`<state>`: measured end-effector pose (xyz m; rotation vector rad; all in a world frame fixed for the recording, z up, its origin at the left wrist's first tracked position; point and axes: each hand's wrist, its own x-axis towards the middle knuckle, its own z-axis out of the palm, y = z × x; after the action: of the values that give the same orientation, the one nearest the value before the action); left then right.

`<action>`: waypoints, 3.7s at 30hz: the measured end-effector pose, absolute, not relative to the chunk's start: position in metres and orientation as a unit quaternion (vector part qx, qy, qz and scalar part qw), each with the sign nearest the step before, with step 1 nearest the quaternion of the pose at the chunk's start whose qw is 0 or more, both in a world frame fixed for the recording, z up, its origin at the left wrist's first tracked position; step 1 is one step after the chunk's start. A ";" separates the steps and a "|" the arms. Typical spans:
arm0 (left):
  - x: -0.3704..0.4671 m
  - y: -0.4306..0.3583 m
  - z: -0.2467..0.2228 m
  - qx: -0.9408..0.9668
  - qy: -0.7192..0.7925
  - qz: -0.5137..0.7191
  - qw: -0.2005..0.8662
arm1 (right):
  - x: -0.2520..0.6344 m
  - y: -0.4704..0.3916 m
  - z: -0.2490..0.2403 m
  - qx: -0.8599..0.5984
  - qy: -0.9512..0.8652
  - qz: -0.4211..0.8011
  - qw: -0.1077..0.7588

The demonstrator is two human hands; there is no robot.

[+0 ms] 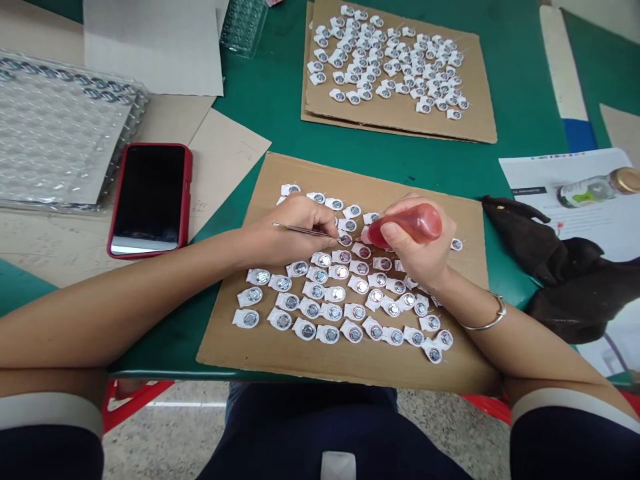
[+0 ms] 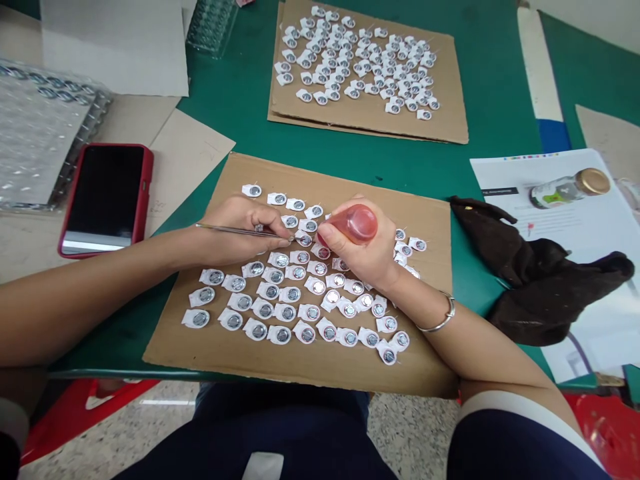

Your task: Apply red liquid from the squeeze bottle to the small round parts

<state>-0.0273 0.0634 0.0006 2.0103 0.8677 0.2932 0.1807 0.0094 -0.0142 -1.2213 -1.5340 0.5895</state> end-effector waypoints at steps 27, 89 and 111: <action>-0.018 0.059 -0.010 0.815 0.366 0.228 0.387 | 0.182 0.043 0.012 -0.484 -0.532 0.380 0.582; -0.015 0.077 -0.011 0.754 0.396 0.197 0.485 | 0.180 0.036 -0.013 -0.489 -0.681 0.182 0.513; -0.016 0.075 -0.011 0.757 0.394 0.199 0.482 | 0.184 0.039 -0.019 -0.495 -0.677 0.175 0.516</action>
<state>-0.0159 0.0752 -0.0107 1.8462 0.9601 0.4842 0.1841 0.0387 -0.0186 -1.1902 -1.6259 0.4199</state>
